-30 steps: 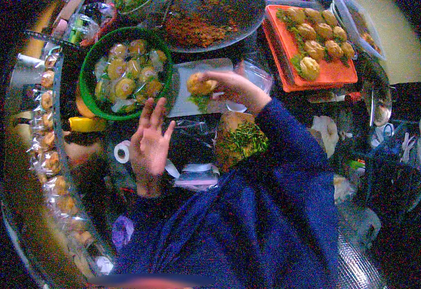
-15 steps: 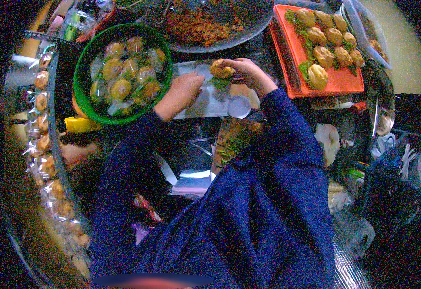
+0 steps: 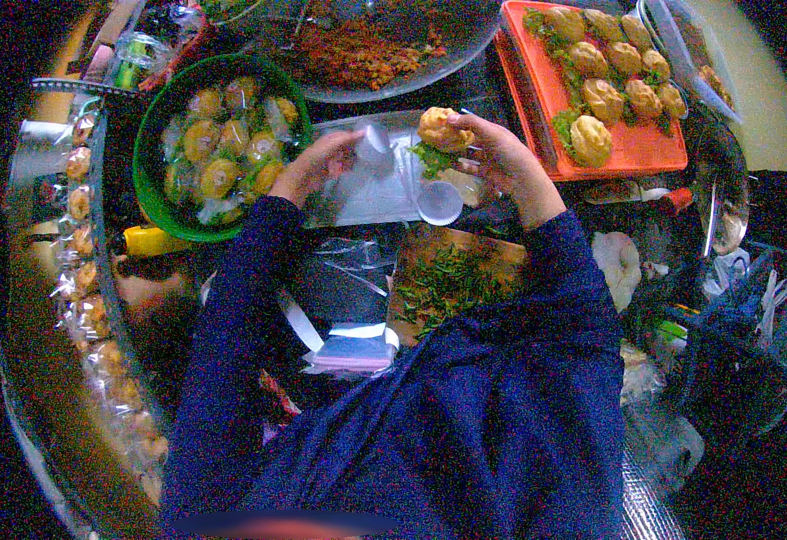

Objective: The person assembles small food items by placing shredded green vegetables into round buns, then wraps each assembled item in a paper liner and places it into a plastic bag. The person repeats this process multiple times, handling buns, vegetables, liners, and bags.

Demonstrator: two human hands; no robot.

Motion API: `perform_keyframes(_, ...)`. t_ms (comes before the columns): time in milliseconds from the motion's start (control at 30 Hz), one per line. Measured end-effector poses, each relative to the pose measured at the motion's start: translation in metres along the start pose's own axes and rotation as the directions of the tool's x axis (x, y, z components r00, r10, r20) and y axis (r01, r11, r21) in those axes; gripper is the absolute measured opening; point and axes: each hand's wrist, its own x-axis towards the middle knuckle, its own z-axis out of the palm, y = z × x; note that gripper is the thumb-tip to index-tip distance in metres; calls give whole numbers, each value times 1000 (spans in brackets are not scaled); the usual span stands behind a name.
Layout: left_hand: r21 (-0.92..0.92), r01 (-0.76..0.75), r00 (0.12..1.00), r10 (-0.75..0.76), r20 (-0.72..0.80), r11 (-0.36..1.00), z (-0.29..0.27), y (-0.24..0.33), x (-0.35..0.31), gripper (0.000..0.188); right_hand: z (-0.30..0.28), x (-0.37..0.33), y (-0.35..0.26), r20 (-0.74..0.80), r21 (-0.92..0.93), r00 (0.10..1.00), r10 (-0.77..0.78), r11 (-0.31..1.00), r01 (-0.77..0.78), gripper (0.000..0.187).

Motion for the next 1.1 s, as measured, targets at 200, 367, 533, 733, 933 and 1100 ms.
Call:
perform_keyframes(200,847,-254,791,605,-96,467,8,0,4,20,-2,0,3,11,26,1000,-11,1000,10,46)
perform_keyframes(367,972,-127,806,550,216,-196,26,-3,-3,11,-2,5,8,-24,61,1000,8,998,-6,48)
perform_keyframes(533,981,-140,879,438,186,-135,27,-21,-17,15,-2,13,14,-34,43,998,61,997,-59,45)
perform_keyframes(733,983,-162,791,606,81,80,12,-26,-7,22,8,28,10,30,-22,999,41,999,-41,45)
perform_keyframes(933,992,103,862,491,-128,77,18,-11,47,34,15,29,10,23,3,999,25,1000,-25,44)
perform_keyframes(1100,999,25,898,440,-32,21,1,-16,82,37,2,19,17,-31,-15,999,45,999,-45,49)
